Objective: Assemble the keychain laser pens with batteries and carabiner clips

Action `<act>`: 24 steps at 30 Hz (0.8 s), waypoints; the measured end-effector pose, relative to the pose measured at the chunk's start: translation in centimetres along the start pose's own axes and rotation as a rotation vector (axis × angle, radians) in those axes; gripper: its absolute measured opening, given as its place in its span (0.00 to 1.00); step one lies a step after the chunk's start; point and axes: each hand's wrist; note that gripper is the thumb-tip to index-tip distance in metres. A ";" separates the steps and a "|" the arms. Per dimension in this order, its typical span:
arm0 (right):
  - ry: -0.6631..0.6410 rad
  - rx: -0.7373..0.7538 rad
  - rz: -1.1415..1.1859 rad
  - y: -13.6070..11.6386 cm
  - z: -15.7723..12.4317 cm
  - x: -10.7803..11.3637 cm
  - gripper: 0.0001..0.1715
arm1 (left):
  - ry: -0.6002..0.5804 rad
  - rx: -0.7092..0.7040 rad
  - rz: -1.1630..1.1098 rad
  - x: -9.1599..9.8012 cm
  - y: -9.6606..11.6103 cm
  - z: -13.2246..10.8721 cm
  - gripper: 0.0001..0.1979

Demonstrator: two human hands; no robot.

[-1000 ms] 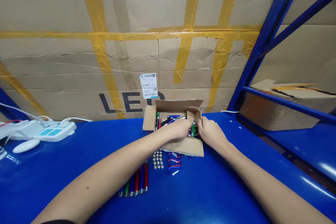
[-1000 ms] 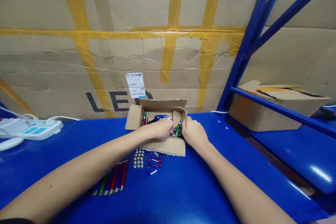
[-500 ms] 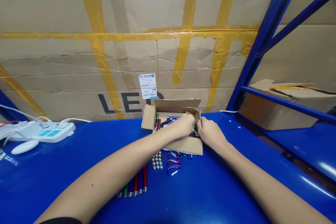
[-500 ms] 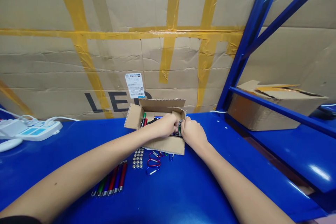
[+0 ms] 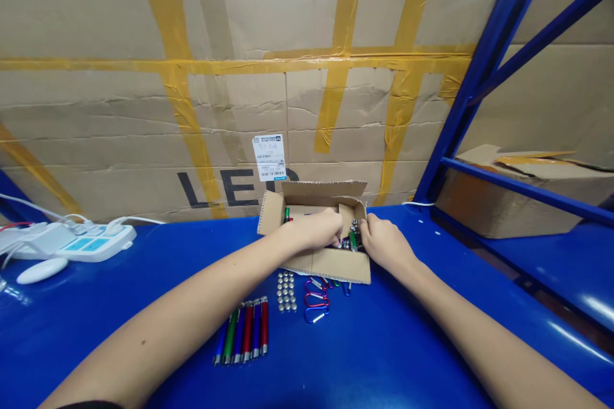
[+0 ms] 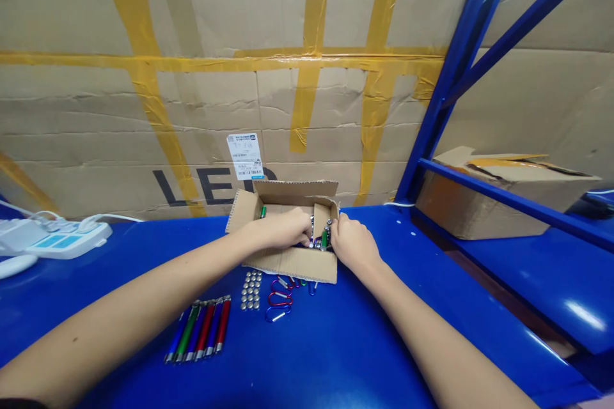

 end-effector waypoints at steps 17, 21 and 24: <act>-0.017 -0.018 0.003 -0.1 0.0 0.0 0.23 | 0.015 0.147 -0.124 -0.4 1.2 0.2 0.03; -0.011 -0.012 0.009 -0.2 -0.1 0.3 0.23 | 0.162 0.173 -0.246 1.2 1.4 0.8 0.03; -0.014 -0.012 0.012 -0.2 -0.2 0.3 0.23 | 0.265 0.148 -0.286 2.4 1.9 1.7 0.04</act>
Point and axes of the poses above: each hand's wrist, its own z-axis towards the middle knuckle, its own x-axis out of the back of the hand, y = z × x, and after that the axes turned 11 degrees about x, right-handed
